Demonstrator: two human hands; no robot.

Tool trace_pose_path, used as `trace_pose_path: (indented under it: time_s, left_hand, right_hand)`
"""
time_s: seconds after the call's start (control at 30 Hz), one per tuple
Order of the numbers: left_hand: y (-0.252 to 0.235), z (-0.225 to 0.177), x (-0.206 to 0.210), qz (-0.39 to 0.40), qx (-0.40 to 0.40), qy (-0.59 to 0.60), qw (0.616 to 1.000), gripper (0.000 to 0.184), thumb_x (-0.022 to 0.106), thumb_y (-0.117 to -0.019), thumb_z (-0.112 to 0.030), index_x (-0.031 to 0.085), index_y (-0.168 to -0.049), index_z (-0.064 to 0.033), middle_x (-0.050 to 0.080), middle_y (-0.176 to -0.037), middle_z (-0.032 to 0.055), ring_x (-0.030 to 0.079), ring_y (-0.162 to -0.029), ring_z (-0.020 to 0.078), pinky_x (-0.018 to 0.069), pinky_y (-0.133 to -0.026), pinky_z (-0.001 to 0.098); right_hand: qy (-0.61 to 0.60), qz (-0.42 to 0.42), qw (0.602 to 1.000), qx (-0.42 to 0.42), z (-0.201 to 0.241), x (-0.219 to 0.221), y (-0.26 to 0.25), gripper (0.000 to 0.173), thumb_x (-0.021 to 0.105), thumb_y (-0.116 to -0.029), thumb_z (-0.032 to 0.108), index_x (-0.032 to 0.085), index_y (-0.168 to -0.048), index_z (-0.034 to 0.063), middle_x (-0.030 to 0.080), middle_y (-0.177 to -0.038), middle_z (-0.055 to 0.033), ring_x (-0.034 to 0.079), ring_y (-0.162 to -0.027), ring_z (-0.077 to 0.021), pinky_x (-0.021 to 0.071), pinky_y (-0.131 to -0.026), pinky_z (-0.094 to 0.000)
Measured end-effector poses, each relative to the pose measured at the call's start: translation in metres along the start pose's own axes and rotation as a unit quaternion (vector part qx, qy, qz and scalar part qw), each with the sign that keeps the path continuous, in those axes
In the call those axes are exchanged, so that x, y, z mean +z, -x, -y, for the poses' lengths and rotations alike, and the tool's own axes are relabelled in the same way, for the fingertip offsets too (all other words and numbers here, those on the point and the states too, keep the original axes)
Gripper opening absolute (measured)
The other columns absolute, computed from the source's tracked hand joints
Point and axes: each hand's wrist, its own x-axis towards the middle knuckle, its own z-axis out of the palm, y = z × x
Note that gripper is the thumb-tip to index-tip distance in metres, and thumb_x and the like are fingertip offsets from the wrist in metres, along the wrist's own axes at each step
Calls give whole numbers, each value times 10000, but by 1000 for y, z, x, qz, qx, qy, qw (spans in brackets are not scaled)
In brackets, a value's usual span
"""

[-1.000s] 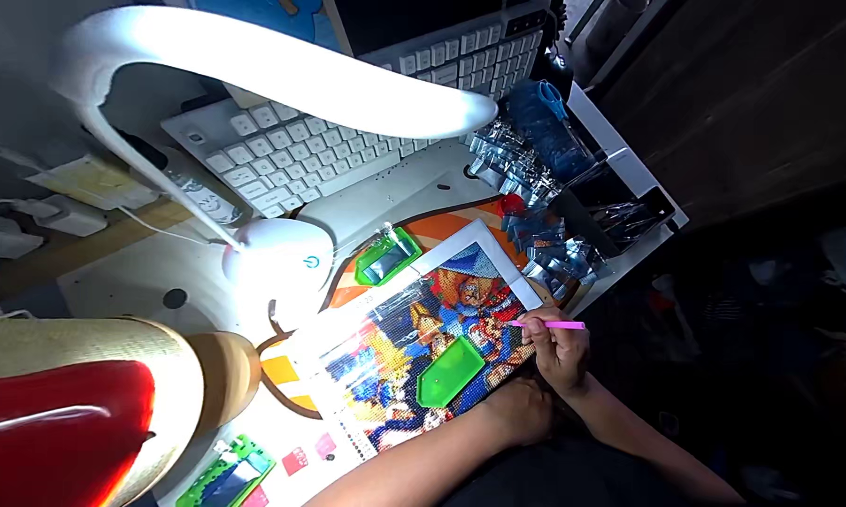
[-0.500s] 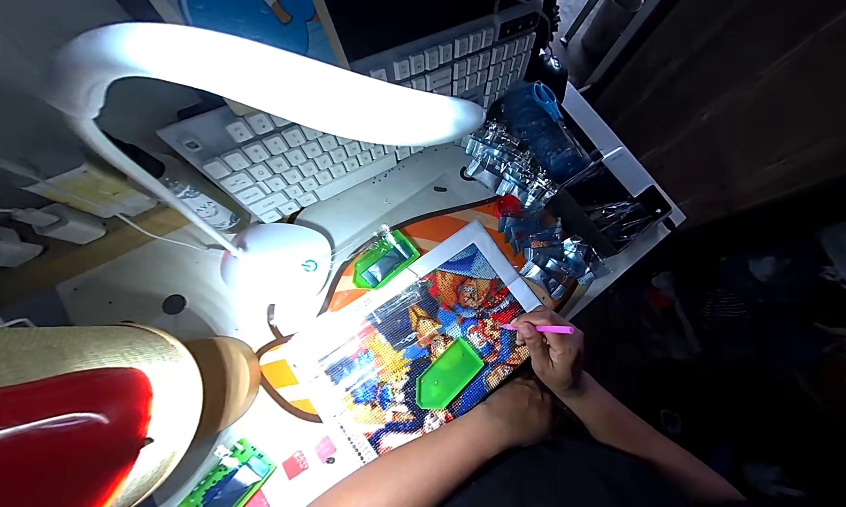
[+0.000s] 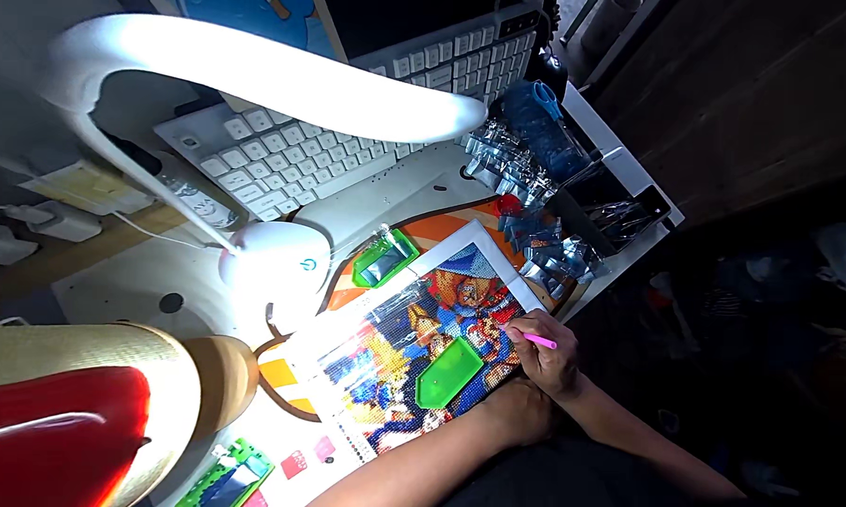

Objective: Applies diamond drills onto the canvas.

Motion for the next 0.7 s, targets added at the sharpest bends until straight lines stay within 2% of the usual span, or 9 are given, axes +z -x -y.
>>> trace_pose_path:
  time_s: [0.17, 0.37, 0.57, 0.7]
  left_hand:
    - [-1, 1, -1, -1, -5, 1, 1000, 464, 450, -1016, -496, 671, -1179, -122, 707, -1174, 82, 650, -1176, 273, 539, -982, 521]
    - [6, 7, -11, 33, -15, -4, 999, 541, 460, -1011, -544, 693, -1174, -85, 701, -1193, 121, 636, -1197, 308, 512, -1035, 511]
    - [9, 5, -22, 23, -8, 11, 1000, 453, 498, -1006, -491, 703, -1122, -104, 716, -1125, 100, 668, -1122, 289, 549, -964, 508]
    - [10, 1, -21, 2, 11, 7, 1000, 363, 554, -989, -432, 711, -1079, -117, 722, -1103, 79, 669, -1108, 273, 547, -950, 506]
  right_hand:
    - [-7, 1, 1000, 9, 0, 1, -2, 257, 556, -1035, 274, 727, -1001, 85, 714, -926, -5, 680, -927, -85, 571, -847, -252]
    - [-130, -41, 990, 43, -5, -19, -2, 256, 522, -1063, 270, 714, -1032, 102, 708, -944, 23, 679, -881, -65, 589, -815, -262]
    - [-179, -77, 980, 30, 10, -27, 2, 233, 523, -1057, 287, 708, -1029, 148, 707, -927, 41, 677, -862, -76, 580, -783, -259]
    - [-199, -70, 977, 34, 13, -18, 7, 248, 504, -1065, 281, 711, -1099, 149, 719, -989, 36, 691, -925, -99, 592, -839, -288]
